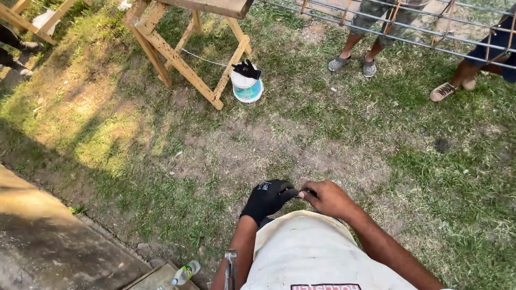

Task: The person uses pliers to twist wire ties around the intersections of a rebar grid laid on a wooden workbench. They repeatedly pick up wire ties, wrap them around the rebar, and twist them tight to secure the structure.

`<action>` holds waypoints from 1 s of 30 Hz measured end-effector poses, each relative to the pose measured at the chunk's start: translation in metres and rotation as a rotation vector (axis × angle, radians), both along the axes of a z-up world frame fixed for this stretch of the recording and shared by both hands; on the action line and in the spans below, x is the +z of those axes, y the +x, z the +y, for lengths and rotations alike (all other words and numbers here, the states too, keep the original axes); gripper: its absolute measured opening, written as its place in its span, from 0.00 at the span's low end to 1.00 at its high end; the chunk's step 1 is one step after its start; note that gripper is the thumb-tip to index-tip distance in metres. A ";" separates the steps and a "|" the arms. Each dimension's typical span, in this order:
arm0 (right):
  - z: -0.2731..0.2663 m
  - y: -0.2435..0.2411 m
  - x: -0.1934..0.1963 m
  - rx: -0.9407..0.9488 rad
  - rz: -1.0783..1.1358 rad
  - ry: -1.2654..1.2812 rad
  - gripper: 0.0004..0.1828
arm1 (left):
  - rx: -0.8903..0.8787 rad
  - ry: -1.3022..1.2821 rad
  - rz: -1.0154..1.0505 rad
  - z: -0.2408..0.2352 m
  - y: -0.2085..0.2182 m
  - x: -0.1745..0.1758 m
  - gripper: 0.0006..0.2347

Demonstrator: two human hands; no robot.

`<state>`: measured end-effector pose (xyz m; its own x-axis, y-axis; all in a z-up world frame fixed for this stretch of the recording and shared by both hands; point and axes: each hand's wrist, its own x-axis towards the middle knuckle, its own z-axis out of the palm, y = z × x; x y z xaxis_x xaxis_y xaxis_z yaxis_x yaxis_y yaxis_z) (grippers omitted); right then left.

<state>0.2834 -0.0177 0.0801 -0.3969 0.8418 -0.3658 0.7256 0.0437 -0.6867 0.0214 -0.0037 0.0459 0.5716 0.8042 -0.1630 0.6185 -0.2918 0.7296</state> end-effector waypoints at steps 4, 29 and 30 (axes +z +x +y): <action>0.006 0.008 -0.022 -0.086 0.226 -0.102 0.13 | -0.088 -0.034 -0.150 -0.001 0.011 0.004 0.16; 0.028 0.031 -0.050 -0.505 0.686 -0.287 0.18 | 0.145 0.333 -0.036 0.002 0.015 0.015 0.19; 0.029 0.029 -0.051 -0.515 0.699 -0.291 0.18 | 0.169 0.365 0.004 0.003 0.016 0.011 0.19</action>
<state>0.3121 0.0114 0.0287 -0.2083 0.8884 -0.4090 0.0228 -0.4137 -0.9101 0.0371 -0.0007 0.0564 0.4261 0.8923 0.1488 0.6824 -0.4251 0.5947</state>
